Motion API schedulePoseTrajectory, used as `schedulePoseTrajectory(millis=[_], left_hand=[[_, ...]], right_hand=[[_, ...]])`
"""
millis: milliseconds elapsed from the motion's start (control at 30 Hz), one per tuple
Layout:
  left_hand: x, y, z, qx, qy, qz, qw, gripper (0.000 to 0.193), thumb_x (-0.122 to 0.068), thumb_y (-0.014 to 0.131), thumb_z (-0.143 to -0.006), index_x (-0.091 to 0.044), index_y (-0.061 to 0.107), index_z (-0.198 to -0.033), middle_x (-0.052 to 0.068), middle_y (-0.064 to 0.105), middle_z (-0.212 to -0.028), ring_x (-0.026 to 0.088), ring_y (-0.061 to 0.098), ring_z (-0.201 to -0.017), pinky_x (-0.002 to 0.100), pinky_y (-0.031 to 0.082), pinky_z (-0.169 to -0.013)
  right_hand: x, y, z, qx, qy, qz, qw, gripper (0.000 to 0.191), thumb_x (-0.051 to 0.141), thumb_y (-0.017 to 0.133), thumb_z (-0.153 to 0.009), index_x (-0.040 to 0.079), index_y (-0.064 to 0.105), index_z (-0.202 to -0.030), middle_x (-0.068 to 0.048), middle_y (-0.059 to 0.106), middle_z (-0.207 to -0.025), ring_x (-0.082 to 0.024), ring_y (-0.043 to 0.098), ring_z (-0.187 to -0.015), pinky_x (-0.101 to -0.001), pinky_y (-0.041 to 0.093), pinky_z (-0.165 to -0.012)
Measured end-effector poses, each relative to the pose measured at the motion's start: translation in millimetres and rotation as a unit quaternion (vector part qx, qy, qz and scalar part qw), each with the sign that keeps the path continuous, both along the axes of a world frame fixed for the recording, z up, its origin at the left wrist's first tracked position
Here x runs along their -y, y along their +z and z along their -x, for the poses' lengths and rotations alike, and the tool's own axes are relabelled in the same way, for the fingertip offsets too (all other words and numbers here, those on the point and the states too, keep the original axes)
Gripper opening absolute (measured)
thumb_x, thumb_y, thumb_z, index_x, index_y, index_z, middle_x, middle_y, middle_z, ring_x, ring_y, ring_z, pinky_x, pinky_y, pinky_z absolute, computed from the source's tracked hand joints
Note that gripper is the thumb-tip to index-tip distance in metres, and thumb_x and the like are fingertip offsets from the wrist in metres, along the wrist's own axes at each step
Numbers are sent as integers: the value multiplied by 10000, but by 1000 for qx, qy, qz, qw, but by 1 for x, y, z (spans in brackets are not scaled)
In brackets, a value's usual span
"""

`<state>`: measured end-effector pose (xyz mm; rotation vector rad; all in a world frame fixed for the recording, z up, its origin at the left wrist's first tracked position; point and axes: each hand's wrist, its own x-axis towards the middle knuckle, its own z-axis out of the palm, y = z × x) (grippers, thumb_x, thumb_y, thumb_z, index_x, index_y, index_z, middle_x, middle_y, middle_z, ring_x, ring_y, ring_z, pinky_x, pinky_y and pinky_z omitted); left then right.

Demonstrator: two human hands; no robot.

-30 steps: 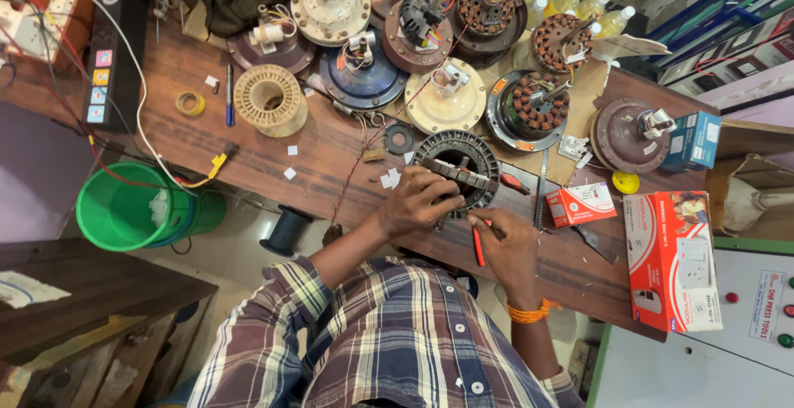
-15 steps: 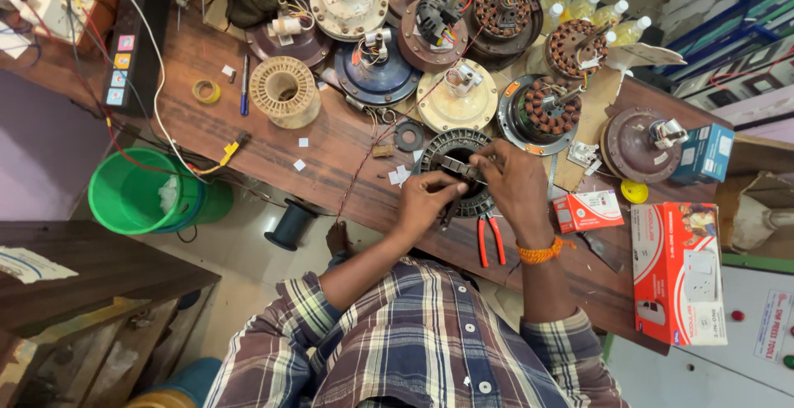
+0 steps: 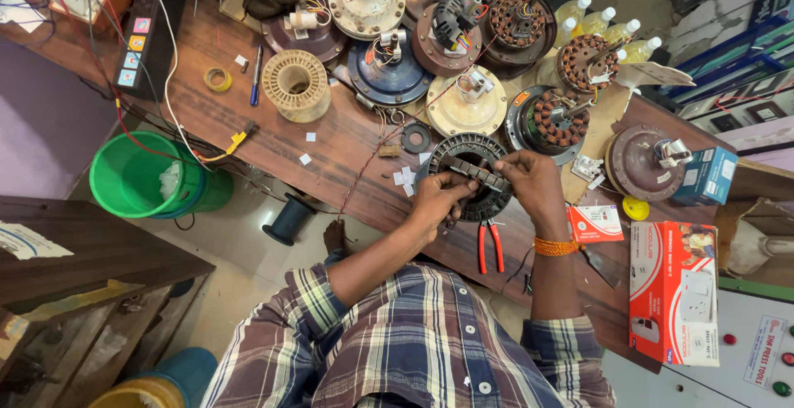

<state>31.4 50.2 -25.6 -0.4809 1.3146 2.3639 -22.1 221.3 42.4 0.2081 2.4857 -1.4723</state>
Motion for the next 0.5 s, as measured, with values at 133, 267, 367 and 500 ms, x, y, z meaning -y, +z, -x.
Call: schedulePoseTrajectory(millis=[133,267,367,500], left_hand=[[-4,-1,4,-1,4,1,1000,197,-174,817,-861,-14,709,-902,38,699,-755,55,494,-445,236,327,-400],[-9,4,-2,-35,14,52,998,224,-183,823,-892,-16,676,-865,53,647,-709,76,490,-463,258,345,-418],[-5,22,-20,-220,53,283,932,193,-183,825,-910,-49,686,-904,44,672,-782,130,591,-603,297,454,-555],[26,44,-4,-604,85,473,636,451,-170,750,-861,-153,581,-1279,73,693,-1169,293,639,-1068,426,477,-936]], right_hand=[[-15,-5,-7,27,-23,30,999,156,117,772,-894,-30,729,-927,62,568,-622,-29,445,-546,-227,344,-497],[-26,-5,-11,17,-44,38,998,143,121,772,-902,-17,739,-919,68,526,-627,-22,392,-552,-232,299,-498],[-34,-2,-15,9,-60,26,998,151,139,767,-908,-8,736,-911,78,543,-640,-17,388,-555,-234,269,-496],[-42,10,-24,25,-60,72,995,160,172,758,-919,13,737,-913,82,548,-656,-13,382,-559,-231,251,-495]])
